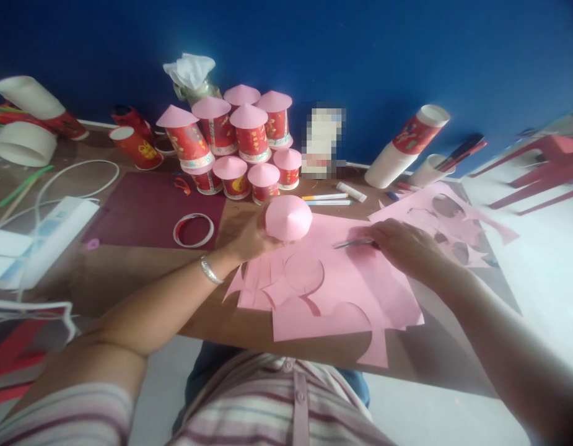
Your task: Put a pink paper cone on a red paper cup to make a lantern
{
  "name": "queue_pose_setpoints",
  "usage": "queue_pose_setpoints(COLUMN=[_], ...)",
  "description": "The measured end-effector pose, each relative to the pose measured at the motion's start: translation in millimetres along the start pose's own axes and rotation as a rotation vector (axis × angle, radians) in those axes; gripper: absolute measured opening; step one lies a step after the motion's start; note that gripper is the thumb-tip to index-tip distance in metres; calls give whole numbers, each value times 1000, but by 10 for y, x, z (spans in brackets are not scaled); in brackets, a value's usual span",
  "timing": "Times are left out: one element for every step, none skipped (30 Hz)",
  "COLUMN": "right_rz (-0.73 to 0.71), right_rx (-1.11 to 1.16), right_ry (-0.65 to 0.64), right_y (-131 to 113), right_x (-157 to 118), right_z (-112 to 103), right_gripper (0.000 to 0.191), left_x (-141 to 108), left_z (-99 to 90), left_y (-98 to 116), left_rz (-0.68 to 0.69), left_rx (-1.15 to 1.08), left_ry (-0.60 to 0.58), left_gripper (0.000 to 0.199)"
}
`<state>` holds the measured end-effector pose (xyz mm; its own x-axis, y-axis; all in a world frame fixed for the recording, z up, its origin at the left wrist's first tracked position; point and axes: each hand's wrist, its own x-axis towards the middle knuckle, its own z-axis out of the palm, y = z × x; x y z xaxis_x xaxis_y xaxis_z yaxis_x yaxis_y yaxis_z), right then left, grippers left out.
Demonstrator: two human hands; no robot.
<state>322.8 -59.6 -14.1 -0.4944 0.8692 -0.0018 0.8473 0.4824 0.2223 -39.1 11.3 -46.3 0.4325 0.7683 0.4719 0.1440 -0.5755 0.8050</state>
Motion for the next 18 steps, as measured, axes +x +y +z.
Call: queue_pose_setpoints(right_rz=[-6,-6,2,13,21,31,38,54,84,124,180,251,293,316,317,302,314,332], right_rx=[7,11,11,13,18,32,60,110,185,289,422,581,780,992,1200,1373,1494,1576], right_ry=[-14,-24,-22,-11,13,48,91,147,208,267,338,382,418,469,523,531,526,495], right_y=[5,11,20,31,44,57,67,70,60,34,-12,-78,-163,-263,-373,-486,-596,-700], right_x=[7,9,3,-10,-31,-57,-84,-108,-123,-125,-113,-84,-39,20,93,174,260,347], right_z=[-13,-24,-33,-39,-43,-46,-50,-58,-70,-87,-109,-135,-163,-190,-215,-234,-247,-252], right_gripper=[32,31,30,28,27,27,27,27,26,23,17,14,13,12,16,21,25,26], left_x=[-2,-2,-3,-2,-2,-2,-2,-2,-2,-2,-1,1,3,5,6,7,6,4], left_z=[12,20,26,28,29,29,28,28,30,34,41,50,60,71,81,90,96,100], left_y=[7,18,31,44,54,60,63,64,63,62,63,67,73,80,86,91,92,90], left_rz=[-21,-53,-86,-114,-136,-152,-160,-162,-159,-154,-146,-139,-135,-136,-139,-145,-150,-152], left_rx=[-6,-25,-54,-85,-111,-124,-123,-114,-104,-97,-94,-95,-99,-102,-101,-102,-105,-110], left_ry=[-2,-14,-30,-42,-52,-56,-53,-46,-39,-31,-21,-11,0,11,20,30,39,52], left_gripper=[72,70,67,64,62,62,63,65,67,68,66,64,61,58,55,53,54,55])
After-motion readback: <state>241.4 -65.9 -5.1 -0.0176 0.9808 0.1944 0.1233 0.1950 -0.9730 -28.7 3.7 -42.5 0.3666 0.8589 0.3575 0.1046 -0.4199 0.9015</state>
